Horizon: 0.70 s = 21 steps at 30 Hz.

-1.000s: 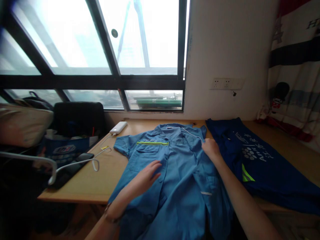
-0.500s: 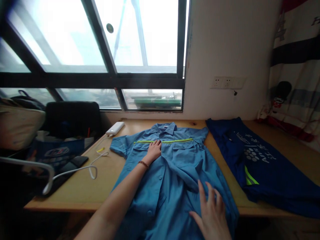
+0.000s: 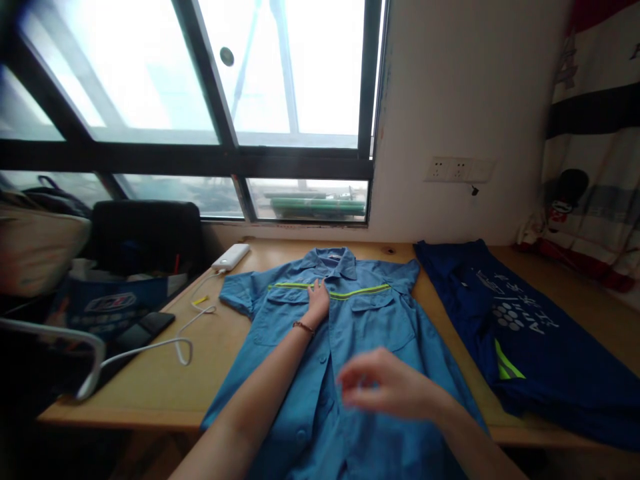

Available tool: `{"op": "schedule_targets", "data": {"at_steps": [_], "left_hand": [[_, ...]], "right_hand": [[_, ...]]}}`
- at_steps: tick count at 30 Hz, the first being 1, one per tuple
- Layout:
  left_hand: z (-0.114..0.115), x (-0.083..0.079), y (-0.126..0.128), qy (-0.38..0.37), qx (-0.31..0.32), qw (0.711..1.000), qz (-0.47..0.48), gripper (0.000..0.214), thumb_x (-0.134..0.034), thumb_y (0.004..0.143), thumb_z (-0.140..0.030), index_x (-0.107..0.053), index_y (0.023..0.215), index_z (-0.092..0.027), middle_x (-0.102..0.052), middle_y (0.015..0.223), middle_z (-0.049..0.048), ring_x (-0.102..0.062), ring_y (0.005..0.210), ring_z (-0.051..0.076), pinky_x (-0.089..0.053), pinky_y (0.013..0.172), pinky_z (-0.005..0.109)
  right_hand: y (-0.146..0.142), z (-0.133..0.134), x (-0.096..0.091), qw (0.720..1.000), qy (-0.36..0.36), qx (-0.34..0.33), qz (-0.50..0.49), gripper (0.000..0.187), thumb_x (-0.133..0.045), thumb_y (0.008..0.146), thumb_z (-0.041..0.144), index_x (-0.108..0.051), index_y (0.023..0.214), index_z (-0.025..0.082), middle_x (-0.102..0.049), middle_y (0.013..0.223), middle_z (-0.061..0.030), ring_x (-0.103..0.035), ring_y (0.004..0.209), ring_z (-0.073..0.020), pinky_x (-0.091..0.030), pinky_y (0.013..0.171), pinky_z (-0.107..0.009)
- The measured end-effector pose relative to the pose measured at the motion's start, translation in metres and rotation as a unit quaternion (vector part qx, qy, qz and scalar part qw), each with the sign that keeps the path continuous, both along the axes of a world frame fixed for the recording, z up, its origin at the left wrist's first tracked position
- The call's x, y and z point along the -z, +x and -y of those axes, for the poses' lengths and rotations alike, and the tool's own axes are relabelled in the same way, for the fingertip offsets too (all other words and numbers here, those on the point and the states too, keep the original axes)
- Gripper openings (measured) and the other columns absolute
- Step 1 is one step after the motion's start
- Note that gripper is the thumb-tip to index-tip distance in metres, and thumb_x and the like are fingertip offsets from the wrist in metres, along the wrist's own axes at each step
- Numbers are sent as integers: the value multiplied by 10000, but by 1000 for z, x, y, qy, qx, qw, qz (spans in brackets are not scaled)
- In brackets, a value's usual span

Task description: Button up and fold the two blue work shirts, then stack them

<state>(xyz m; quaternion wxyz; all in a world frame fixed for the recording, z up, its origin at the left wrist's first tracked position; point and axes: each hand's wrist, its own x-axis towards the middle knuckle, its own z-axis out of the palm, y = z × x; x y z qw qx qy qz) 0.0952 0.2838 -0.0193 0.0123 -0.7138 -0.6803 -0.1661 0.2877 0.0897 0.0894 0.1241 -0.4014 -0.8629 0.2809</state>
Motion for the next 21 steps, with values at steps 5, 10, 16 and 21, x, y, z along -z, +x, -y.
{"op": "schedule_targets", "data": {"at_steps": [5, 10, 16, 21], "left_hand": [[-13, -7, -15, 13, 19, 994, 109, 352, -359, 813, -137, -552, 1107, -135, -561, 1140, 103, -435, 1120, 212, -310, 948, 346], [-32, -6, -32, -15, 25, 979, 204, 301, -437, 784, -173, -616, 1025, -200, -634, 1025, 44, -550, 938, 160, -395, 806, 246], [-39, -6, -27, -4, 20, 983, 180, 280, -516, 761, -416, -647, 945, -252, -641, 974, 29, -550, 893, 175, -393, 755, 261], [-47, -12, -22, -59, -22, 986, 157, 279, -535, 728, -466, -661, 875, -265, -655, 883, 16, -558, 821, 168, -387, 684, 243]], "right_hand": [[-93, -146, 37, 956, 147, 207, -149, 313, -471, 767, 263, -576, 1043, 157, -603, 994, -92, -538, 952, -203, -396, 863, -334], [-110, -190, 84, 961, 181, 207, -34, 338, -529, 686, 215, -548, 1010, 123, -544, 1030, -110, -486, 970, -211, -378, 859, -322], [-103, -177, 95, 941, 229, 243, 50, 364, -544, 692, 396, -549, 935, 125, -544, 961, -132, -470, 907, -246, -374, 801, -346], [-105, -176, 89, 931, 223, 274, 89, 311, -519, 702, 373, -577, 880, 125, -587, 898, -141, -499, 887, -266, -370, 765, -361]]}}
